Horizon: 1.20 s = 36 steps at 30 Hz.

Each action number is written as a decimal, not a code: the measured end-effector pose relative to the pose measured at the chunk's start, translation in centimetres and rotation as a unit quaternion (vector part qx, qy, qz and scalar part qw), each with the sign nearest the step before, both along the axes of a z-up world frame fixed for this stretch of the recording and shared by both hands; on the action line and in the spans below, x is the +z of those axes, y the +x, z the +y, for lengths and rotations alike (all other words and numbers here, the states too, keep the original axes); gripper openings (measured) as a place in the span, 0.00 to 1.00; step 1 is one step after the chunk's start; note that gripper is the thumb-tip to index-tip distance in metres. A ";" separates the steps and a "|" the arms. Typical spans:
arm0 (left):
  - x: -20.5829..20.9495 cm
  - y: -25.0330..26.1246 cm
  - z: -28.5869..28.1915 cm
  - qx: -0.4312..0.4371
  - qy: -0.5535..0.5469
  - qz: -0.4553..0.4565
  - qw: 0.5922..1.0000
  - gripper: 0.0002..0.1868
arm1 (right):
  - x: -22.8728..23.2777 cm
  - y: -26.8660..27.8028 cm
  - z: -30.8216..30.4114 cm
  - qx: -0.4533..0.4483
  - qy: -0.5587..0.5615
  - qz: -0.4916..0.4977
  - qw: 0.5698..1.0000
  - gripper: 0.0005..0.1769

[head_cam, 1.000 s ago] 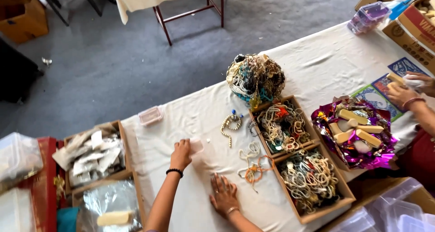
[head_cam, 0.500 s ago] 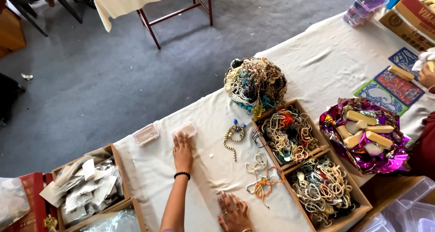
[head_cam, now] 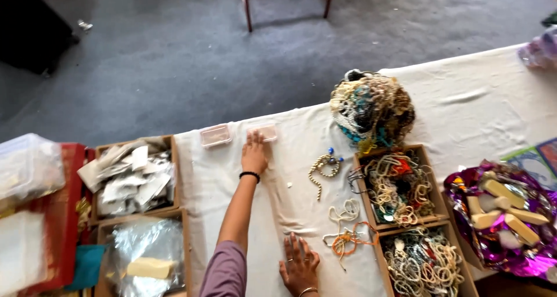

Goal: The person is packing various jewelry items into small plastic boxes and cloth bags.

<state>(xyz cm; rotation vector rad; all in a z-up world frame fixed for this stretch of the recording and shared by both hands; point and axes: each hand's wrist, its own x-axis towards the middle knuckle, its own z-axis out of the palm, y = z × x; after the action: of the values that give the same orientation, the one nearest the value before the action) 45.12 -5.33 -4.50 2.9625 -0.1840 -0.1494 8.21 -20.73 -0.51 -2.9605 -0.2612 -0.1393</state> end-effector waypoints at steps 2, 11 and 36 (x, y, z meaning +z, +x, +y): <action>-3.3 1.5 0.9 0.000 0.026 -0.043 0.999 0.43 | -0.8 -0.2 -0.2 -0.002 0.002 -0.021 1.000 0.45; 1.9 5.4 6.6 0.016 0.120 -0.032 0.992 0.47 | -2.6 -0.4 -0.5 0.000 -0.008 -0.074 0.997 0.47; 3.0 6.8 2.7 0.004 0.047 0.020 0.999 0.55 | -1.9 -0.2 -0.6 0.012 0.003 -0.094 0.995 0.47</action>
<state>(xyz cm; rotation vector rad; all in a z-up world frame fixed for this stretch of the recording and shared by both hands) 51.89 -2.60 -1.46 3.0509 -0.1629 -0.2220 8.05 -21.37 -2.40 -2.9392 -0.3198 -0.4173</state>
